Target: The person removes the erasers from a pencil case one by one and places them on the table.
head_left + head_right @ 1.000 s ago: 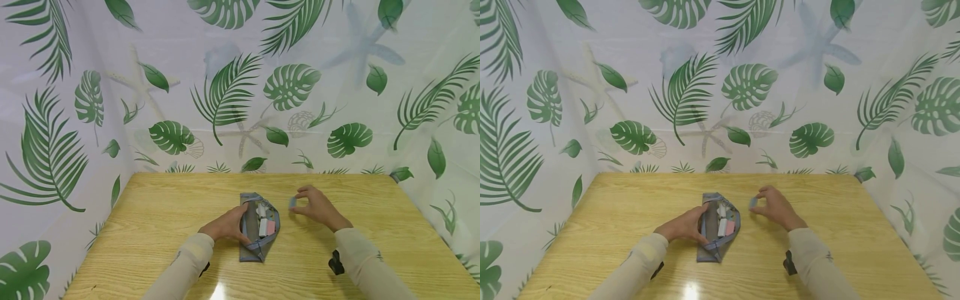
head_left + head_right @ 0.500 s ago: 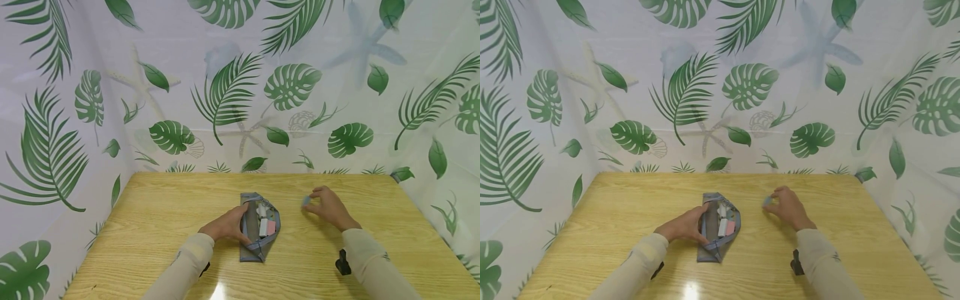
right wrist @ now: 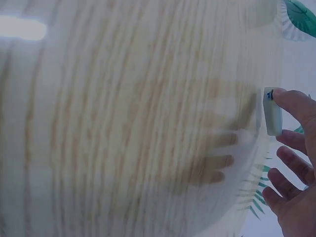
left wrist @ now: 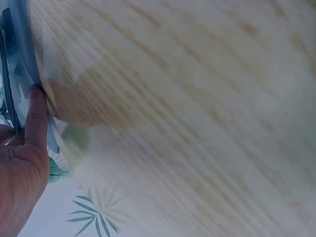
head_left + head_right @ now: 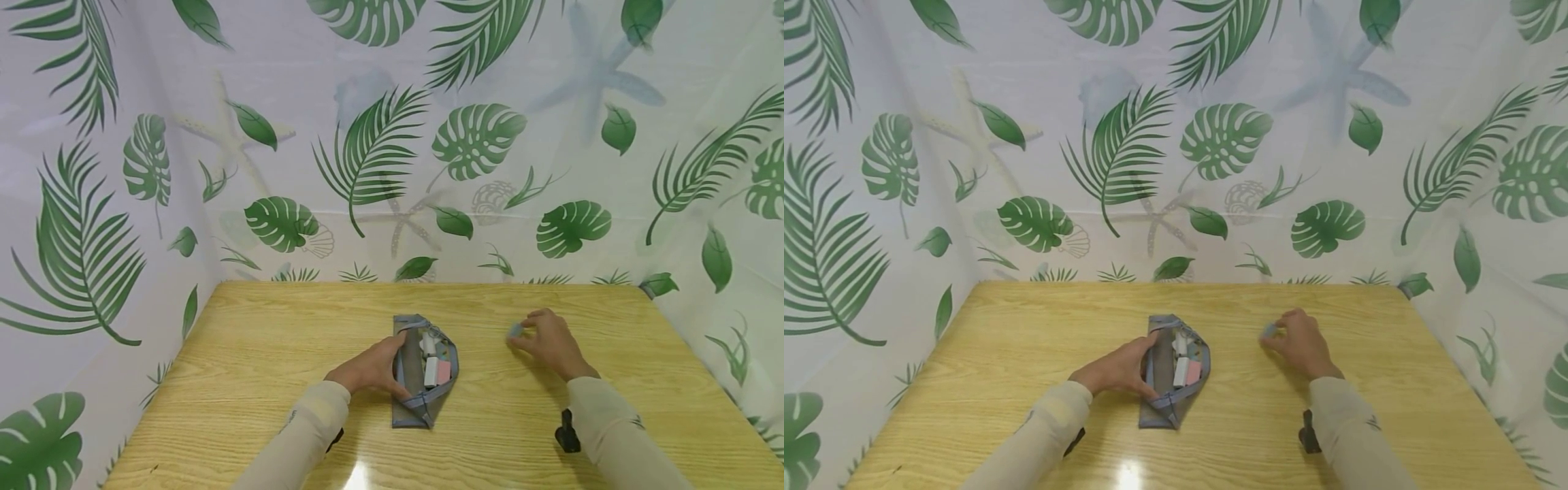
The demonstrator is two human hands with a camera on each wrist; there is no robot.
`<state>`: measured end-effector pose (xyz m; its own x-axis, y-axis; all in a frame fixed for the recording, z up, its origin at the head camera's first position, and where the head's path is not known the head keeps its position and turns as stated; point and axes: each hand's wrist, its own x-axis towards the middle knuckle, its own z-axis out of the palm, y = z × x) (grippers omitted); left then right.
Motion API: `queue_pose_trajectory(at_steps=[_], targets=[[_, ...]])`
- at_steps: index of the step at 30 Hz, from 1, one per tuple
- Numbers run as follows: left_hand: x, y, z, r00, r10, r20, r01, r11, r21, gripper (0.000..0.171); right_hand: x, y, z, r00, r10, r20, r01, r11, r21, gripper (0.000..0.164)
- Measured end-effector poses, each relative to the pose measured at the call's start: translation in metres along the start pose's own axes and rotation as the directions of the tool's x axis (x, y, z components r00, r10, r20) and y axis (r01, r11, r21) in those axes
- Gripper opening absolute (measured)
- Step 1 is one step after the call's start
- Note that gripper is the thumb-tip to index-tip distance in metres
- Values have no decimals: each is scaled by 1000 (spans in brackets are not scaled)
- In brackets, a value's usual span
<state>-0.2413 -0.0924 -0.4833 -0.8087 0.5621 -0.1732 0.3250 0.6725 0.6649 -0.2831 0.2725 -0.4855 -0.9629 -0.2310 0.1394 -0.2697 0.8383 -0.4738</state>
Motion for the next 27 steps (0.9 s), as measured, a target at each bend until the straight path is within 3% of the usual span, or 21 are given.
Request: queue_pose_trajectory(at_steps=[27], targets=[[0,0,0,1000,-18,-5,18,1000,-11,120,-6,5,0,1000,-12,16,12,1000,-13,39]])
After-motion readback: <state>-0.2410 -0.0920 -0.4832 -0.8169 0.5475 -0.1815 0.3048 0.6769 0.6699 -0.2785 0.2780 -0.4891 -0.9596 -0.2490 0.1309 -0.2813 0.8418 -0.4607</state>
